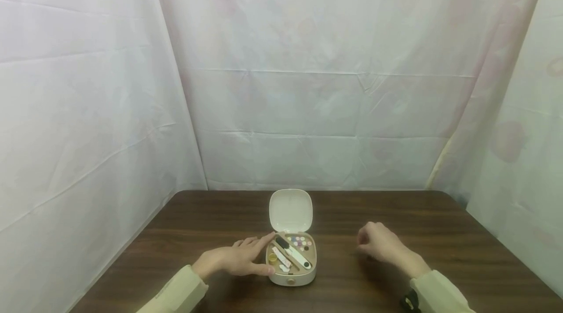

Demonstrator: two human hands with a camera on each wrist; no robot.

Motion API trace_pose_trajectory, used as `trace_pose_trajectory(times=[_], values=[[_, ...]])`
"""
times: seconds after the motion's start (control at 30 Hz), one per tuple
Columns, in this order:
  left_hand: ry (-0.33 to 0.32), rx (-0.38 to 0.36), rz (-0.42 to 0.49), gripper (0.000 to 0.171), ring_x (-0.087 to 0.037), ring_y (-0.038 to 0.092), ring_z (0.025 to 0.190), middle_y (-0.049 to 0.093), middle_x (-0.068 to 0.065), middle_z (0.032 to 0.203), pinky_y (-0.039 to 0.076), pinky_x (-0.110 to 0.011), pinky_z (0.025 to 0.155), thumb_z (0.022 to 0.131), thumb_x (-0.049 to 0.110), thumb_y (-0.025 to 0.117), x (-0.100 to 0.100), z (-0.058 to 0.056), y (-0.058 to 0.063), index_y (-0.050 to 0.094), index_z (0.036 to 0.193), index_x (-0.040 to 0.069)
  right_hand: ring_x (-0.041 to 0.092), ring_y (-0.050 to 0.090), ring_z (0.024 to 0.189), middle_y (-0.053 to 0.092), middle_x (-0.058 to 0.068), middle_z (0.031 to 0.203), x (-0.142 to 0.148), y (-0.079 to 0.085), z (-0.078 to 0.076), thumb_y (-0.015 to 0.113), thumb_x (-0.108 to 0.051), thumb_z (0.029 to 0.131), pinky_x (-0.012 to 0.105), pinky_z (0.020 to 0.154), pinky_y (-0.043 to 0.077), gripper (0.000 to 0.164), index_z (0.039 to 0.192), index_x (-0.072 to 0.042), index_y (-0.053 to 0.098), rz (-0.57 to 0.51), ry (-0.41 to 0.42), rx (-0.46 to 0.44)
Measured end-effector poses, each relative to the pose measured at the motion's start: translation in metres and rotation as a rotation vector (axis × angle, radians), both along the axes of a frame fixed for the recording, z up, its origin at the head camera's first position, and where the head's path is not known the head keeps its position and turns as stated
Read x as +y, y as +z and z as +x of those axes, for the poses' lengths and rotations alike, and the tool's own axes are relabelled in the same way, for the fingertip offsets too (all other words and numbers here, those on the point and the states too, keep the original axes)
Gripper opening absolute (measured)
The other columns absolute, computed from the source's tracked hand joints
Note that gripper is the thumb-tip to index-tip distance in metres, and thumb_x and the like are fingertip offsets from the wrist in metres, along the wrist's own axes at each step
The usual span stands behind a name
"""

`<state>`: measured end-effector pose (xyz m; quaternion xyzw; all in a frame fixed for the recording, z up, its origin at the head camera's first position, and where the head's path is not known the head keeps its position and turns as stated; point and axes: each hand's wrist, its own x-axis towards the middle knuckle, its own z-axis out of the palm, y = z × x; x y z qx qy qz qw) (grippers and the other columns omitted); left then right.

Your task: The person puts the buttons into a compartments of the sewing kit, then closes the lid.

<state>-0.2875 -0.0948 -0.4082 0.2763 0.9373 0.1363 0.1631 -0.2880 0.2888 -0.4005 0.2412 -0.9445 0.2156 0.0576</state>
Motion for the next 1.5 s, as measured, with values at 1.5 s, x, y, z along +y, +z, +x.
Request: trace_pose_trajectory(times=[1.5], values=[[-0.011, 0.009, -0.037, 0.092, -0.036, 0.025, 0.146, 0.028, -0.009, 0.158, 0.022, -0.062, 0.114, 0.088, 0.068, 0.05, 0.003, 0.008, 0.013, 0.004, 0.156, 0.026, -0.002, 0.05, 0.055, 0.064, -0.007, 0.068, -0.004, -0.005, -0.002, 0.074, -0.013, 0.081, 0.021, 0.049, 0.046, 0.009, 0.073, -0.015, 0.07, -0.16, 0.04, -0.139]])
